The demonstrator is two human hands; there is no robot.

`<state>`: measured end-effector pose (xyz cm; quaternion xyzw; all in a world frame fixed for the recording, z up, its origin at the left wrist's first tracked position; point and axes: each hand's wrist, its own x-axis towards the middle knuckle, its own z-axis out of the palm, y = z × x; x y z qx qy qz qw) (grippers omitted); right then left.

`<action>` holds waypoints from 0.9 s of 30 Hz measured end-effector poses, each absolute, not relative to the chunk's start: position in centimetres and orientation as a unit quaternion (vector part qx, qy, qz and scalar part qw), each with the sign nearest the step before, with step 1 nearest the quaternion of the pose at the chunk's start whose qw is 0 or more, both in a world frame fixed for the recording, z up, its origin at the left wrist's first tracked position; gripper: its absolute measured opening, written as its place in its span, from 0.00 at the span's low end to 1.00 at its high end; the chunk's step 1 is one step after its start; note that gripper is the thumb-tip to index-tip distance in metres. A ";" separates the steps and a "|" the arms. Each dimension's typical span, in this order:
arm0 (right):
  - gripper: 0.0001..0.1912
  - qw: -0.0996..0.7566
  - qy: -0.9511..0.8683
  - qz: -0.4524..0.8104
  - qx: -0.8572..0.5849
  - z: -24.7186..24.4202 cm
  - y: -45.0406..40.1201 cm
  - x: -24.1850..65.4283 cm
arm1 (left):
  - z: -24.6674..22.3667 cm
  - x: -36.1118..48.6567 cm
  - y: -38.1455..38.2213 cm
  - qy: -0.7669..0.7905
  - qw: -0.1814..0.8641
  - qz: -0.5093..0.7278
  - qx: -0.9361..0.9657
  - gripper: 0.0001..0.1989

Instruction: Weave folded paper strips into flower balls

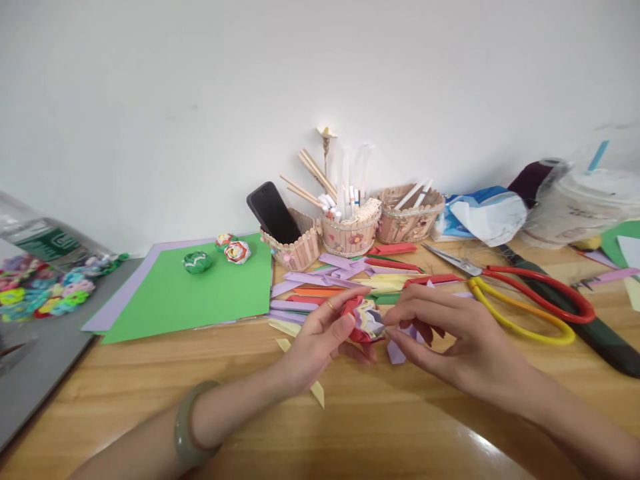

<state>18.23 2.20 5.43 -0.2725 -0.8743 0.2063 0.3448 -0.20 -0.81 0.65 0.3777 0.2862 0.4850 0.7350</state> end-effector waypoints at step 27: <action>0.06 0.357 -0.874 0.132 -0.302 4.5 1.7 17.6 | 0.7 -0.1 -0.8 0.321 0.699 0.490 0.411 0.18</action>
